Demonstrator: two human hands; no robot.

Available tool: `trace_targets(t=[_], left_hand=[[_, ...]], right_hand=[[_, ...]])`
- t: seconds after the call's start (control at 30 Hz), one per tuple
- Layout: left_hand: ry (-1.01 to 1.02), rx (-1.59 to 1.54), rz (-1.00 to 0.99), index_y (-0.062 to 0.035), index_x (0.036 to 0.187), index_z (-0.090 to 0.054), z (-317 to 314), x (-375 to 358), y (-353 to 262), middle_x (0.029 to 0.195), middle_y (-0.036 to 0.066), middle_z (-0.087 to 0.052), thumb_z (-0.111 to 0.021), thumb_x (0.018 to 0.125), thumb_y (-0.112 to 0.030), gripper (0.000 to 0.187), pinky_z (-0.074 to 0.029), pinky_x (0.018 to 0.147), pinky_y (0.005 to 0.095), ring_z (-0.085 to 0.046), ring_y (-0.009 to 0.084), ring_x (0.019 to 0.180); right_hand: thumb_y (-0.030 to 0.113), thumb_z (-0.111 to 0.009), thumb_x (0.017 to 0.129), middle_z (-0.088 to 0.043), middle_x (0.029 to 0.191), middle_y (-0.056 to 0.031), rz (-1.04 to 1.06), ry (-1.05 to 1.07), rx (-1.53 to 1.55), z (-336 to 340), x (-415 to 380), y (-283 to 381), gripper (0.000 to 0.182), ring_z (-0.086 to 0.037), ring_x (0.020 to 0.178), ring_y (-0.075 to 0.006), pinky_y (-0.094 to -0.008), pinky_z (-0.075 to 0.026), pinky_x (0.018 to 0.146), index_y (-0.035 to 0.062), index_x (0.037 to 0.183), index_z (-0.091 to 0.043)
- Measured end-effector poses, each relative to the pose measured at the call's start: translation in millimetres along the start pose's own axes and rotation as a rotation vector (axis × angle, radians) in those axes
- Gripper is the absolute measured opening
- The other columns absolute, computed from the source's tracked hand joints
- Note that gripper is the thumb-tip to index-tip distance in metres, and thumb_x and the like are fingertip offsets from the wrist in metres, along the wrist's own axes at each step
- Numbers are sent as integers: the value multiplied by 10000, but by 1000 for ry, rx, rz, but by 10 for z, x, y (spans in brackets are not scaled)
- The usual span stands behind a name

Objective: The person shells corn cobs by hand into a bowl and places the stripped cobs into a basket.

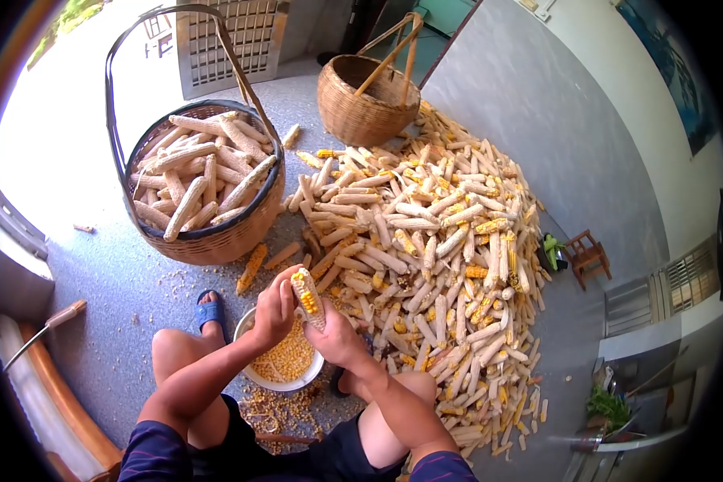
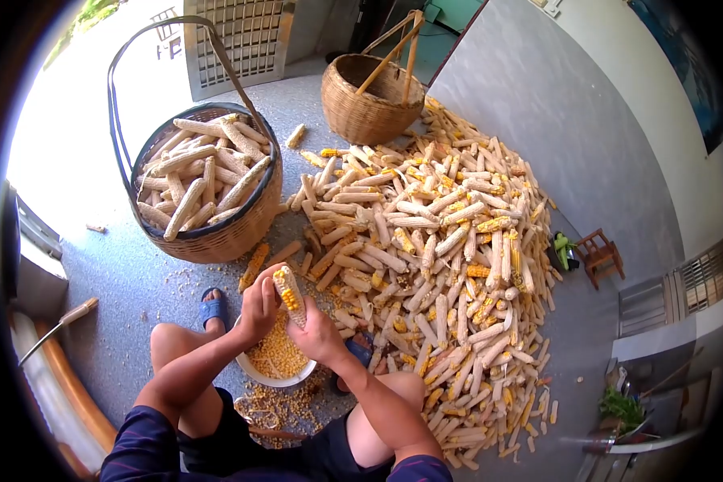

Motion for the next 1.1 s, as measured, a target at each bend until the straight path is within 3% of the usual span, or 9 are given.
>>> trace_targets(t=[0.1, 0.2, 0.37, 0.43, 0.53, 0.7, 0.83, 0.9, 1.1], left_hand=[[11, -254, 168, 24, 1158, -594, -21, -11, 177, 783, 104, -636, -417, 1012, -240, 351, -473, 641, 294, -598, 141, 685], [-25, -107, 34, 26, 1128, -597, 22, 20, 44, 806, 108, -648, -441, 1005, -247, 337, -481, 664, 312, -605, 153, 726], [-67, -42, 84, 21, 1064, -615, 57, 13, 143, 778, 110, -648, -435, 1013, -248, 328, -480, 663, 344, -612, 206, 708], [-74, 116, 12, 23, 1076, -612, 86, 21, 151, 756, 39, -604, -378, 1039, -292, 394, -447, 613, 293, -550, 147, 666], [-87, -32, 126, 20, 1047, -628, 99, -5, 165, 663, 65, -584, -404, 1031, -265, 362, -433, 558, 296, -544, 140, 603], [-78, -242, 206, 12, 1046, -632, 53, -10, 161, 682, 20, -552, -409, 1033, -278, 366, -384, 526, 249, -481, 88, 584], [-46, -192, 204, 13, 1018, -631, 43, 5, 105, 711, 7, -534, -404, 1033, -281, 372, -370, 524, 255, -465, 84, 589], [-39, -168, 177, 15, 1002, -631, 76, 46, 215, 698, 11, -539, -394, 1034, -284, 383, -379, 527, 266, -474, 96, 586], [-51, -27, 145, 14, 980, -621, 111, 29, 237, 643, 11, -511, -347, 1041, -307, 427, -364, 490, 257, -456, 93, 535]], right_hand=[[209, -643, 832, -647, 803, -235, -6, -58, -216, 23, -16, 99, 409, -645, 747, -427, -501, -507, 638, 21, 1143, -455], [193, -646, 830, -640, 741, -208, 133, -142, -535, 28, -26, 182, 351, -641, 668, -406, -494, -500, 575, 24, 1066, -451], [184, -653, 821, -628, 699, -204, 182, -106, -513, 2, -30, 245, 337, -629, 625, -404, -494, -490, 548, 28, 1027, -436], [183, -657, 817, -629, 703, -207, 152, -80, -475, -4, -13, 230, 350, -626, 623, -410, -501, -488, 550, 24, 1037, -435], [182, -650, 822, -641, 767, -231, 58, -31, -414, -36, 21, 102, 361, -630, 691, -432, -499, -498, 601, 12, 1073, -456], [197, -622, 840, -640, 849, -274, 38, -17, 200, -86, 79, 75, 368, -618, 832, -470, -481, -501, 723, 26, 1143, -502], [155, -618, 840, -629, 887, -275, 45, -47, 57, -40, 58, 190, 361, -646, 850, -407, -434, -512, 731, 8, 1151, -509], [186, -635, 835, -635, 795, -257, 34, -28, -403, -56, 45, 228, 359, -636, 742, -431, -491, -503, 648, 16, 1115, -487], [201, -624, 848, -622, 691, -244, 140, -61, -354, -96, 61, 114, 356, -614, 645, -448, -541, -471, 579, 20, 1090, -436]])
Point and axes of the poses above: each hand's wrist, its own x-axis towards the middle knuckle, its own z-axis out of the back of the hand, y = z × x, the point moved 5 cm from there along x, towards the middle knuckle
